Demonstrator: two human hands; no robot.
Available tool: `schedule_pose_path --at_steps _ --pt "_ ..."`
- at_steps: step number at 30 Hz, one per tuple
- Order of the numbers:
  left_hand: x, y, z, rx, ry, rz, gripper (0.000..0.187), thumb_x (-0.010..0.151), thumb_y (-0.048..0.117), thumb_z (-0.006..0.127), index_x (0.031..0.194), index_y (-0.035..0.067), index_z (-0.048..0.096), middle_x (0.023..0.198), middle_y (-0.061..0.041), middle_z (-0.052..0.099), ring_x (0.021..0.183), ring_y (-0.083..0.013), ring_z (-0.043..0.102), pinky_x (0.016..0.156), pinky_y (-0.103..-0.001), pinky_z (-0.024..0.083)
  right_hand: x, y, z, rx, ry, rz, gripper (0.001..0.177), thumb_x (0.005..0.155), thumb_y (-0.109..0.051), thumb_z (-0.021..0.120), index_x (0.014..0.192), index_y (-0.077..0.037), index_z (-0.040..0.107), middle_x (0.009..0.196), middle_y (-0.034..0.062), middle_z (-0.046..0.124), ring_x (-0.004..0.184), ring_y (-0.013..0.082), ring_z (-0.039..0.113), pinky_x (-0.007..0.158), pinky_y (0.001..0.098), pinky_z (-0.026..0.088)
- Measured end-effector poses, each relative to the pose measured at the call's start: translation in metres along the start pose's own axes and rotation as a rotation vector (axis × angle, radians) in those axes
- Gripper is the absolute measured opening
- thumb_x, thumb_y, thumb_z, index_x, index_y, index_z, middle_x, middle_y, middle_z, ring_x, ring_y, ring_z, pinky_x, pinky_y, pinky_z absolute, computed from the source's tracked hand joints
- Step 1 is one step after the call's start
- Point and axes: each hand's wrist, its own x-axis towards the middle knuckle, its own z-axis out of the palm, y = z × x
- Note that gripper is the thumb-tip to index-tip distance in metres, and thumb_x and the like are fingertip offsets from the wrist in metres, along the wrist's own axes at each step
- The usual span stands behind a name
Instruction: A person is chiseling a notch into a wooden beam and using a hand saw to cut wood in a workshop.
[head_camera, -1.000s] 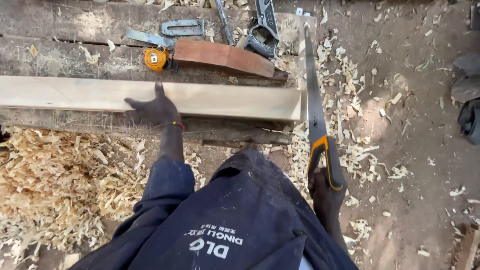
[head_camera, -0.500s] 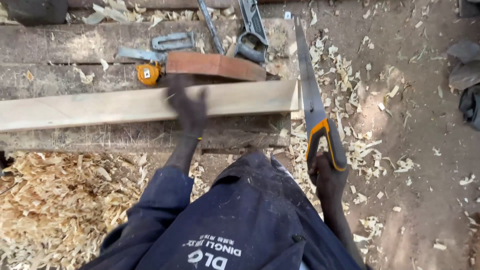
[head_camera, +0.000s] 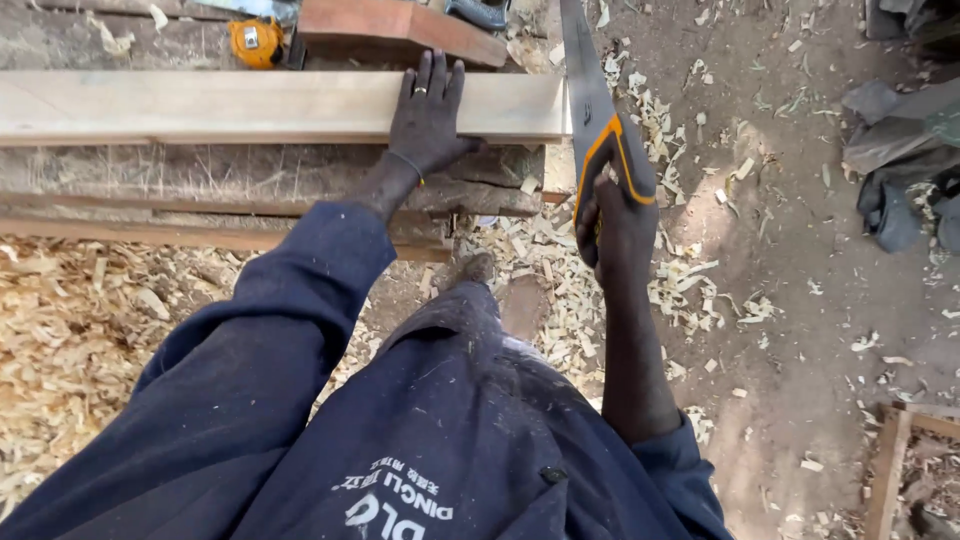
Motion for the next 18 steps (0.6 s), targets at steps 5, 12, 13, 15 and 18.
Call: schedule_pose_path --at_steps 5,12,13,15,18 --pt "0.002 0.002 -0.002 -0.017 -0.013 -0.006 0.112 0.094 0.069 0.064 0.167 0.004 0.008 0.171 -0.025 0.000 0.158 -0.0384 -0.004 0.128 -0.054 0.003 -0.006 0.035 -0.014 -0.021 -0.014 -0.140 0.031 0.094 -0.018 0.058 0.066 -0.013 0.045 0.049 0.0000 0.042 0.035 0.0109 0.038 0.032 0.0246 0.025" --pt "0.006 0.003 -0.003 0.033 -0.114 -0.031 0.109 0.098 0.060 0.062 0.166 0.007 -0.005 0.171 -0.022 -0.010 0.158 -0.0356 -0.011 0.129 -0.051 -0.003 -0.128 0.049 -0.066 -0.213 0.165 0.045 0.028 0.077 -0.008 0.051 0.051 -0.011 0.045 0.043 0.0029 0.040 0.037 0.0114 0.034 0.039 0.0257 0.022" --pt "0.007 0.001 -0.001 0.066 -0.099 -0.022 0.110 0.098 0.065 0.058 0.166 0.006 -0.005 0.171 -0.023 -0.010 0.159 -0.0367 -0.009 0.129 -0.053 -0.001 -0.136 0.048 -0.069 -0.188 0.179 0.091 0.028 0.079 -0.008 0.051 0.053 -0.008 0.044 0.047 0.0065 0.043 0.041 0.0140 0.035 0.042 0.0273 0.023" --pt "0.013 -0.002 0.002 0.061 -0.074 -0.019 0.111 0.097 0.064 0.061 0.166 0.007 -0.004 0.172 -0.022 -0.008 0.159 -0.0369 -0.009 0.129 -0.052 -0.001 -0.066 0.040 -0.041 -0.275 0.078 -0.181 0.014 0.088 0.000 0.045 0.101 -0.005 0.046 0.062 0.0082 0.053 0.042 0.0103 0.044 0.036 0.0217 0.033" --pt "0.010 -0.002 0.004 0.026 -0.085 -0.015 0.113 0.096 0.065 0.064 0.166 0.007 -0.002 0.173 -0.021 -0.006 0.158 -0.0374 -0.008 0.128 -0.053 -0.001 0.008 0.009 -0.005 -0.236 -0.034 -0.365 0.064 0.088 0.003 0.040 0.150 -0.008 0.053 0.058 0.0042 0.051 0.035 0.0080 0.044 0.027 0.0197 0.035"
